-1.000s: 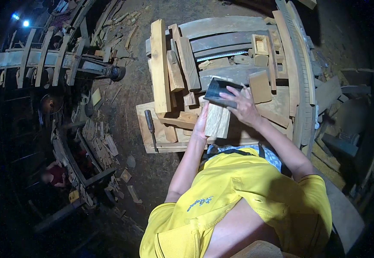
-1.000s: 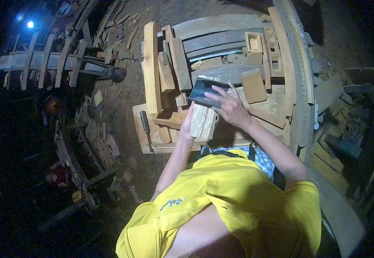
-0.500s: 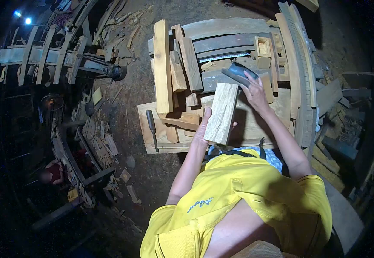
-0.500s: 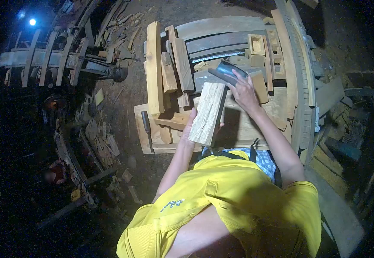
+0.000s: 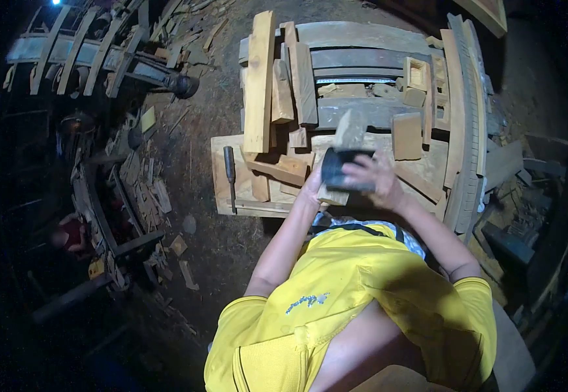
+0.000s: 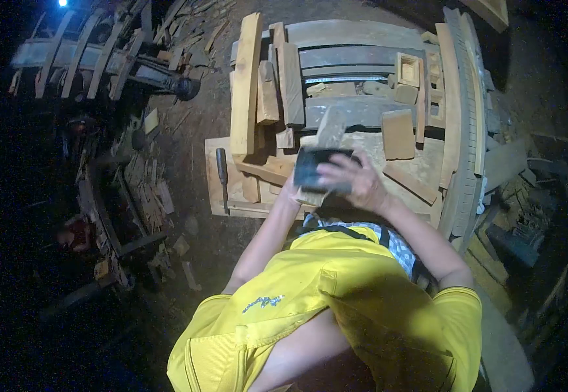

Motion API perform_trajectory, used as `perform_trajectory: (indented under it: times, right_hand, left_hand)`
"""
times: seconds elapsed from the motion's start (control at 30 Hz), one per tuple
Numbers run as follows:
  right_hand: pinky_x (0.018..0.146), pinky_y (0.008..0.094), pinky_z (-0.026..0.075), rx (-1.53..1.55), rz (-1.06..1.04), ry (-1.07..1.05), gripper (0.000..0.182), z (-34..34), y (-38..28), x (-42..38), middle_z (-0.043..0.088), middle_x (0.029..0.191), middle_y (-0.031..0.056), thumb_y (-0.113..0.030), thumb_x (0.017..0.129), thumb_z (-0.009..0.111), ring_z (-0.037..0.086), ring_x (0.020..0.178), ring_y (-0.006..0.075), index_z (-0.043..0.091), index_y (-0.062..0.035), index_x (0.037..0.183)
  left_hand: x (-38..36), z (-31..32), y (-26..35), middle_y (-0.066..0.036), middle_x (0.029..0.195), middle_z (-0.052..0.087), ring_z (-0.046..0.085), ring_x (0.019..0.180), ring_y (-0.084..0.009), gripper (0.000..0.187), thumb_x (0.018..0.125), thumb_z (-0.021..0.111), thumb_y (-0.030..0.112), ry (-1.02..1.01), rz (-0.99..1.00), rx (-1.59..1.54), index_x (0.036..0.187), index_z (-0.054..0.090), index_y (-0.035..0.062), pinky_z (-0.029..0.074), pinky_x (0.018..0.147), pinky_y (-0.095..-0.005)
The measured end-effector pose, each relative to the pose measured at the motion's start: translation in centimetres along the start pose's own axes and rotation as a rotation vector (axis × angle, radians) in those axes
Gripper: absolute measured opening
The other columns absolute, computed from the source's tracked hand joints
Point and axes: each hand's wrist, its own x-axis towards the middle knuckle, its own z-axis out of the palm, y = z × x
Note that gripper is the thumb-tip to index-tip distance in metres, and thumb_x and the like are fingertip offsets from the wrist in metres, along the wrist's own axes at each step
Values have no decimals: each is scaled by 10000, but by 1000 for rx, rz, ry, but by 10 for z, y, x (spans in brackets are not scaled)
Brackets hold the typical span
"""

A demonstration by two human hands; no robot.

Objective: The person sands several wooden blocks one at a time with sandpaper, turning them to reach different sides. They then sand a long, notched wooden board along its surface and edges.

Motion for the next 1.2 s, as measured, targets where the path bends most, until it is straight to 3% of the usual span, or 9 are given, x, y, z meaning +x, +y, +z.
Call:
perform_trajectory:
  times: [0.17,0.27,0.5,0.6,0.67,0.8,1.0,1.07,1.2]
  right_hand:
    - [1024,474,196,-63,280,189,282,-4,54,7,497,1227,26,-230,884,422,443,1140,262,565,-98,1088]
    - [1020,449,214,-71,654,212,297,17,92,-27,486,1229,86,-221,899,409,439,1130,288,546,-23,1073]
    - [979,428,274,33,822,210,338,7,62,-45,474,1213,172,-238,906,406,448,1085,336,522,44,1051]
    - [926,396,328,43,880,233,355,15,68,-58,510,1135,206,-265,904,415,467,1030,362,527,54,1014]
    - [712,380,406,-24,860,303,345,16,71,-61,546,819,193,-277,916,401,535,781,324,542,37,943]
    - [654,381,401,3,864,332,351,11,64,-53,529,757,181,-285,917,400,522,708,315,533,39,888]
    - [612,372,400,21,860,316,373,18,64,-58,521,727,174,-308,914,402,509,644,311,524,41,864]
    - [777,401,395,118,1012,230,373,14,57,-53,546,909,236,-300,902,419,504,877,376,549,49,925]
    - [790,411,387,53,1013,217,362,8,56,-53,543,921,241,-292,901,424,494,899,380,545,48,926]
  left_hand:
    - [-23,2,-11,-67,909,627,622,733,-185,425,849,492,426,11,-69,28,1099,543,85,530,612,-303]
    - [-40,8,-11,-66,945,621,614,739,-178,455,840,504,437,-1,-14,46,1117,527,76,522,646,-295]
    - [-55,-9,30,-127,1073,565,579,914,-207,545,838,517,402,430,143,388,1234,421,40,468,796,-329]
    - [-52,-47,42,-170,1078,565,578,936,-273,573,818,536,387,534,492,906,1217,408,-3,444,822,-365]
    - [-63,-50,52,-228,1067,556,554,959,-356,599,804,540,377,742,629,1702,1205,382,-39,431,817,-407]
    - [-85,-3,68,-263,1005,563,541,942,-400,592,760,588,387,969,205,1929,1142,409,-29,432,798,-433]
    - [-89,-44,93,-229,855,619,611,822,-318,470,711,667,366,893,286,1641,922,582,-46,466,734,-371]
    - [-84,-89,99,-206,841,628,618,810,-285,473,700,682,353,920,350,1565,935,584,-45,468,722,-349]
    - [-81,-108,99,-198,828,628,613,767,-292,471,688,697,317,977,432,1654,965,582,-46,466,709,-343]
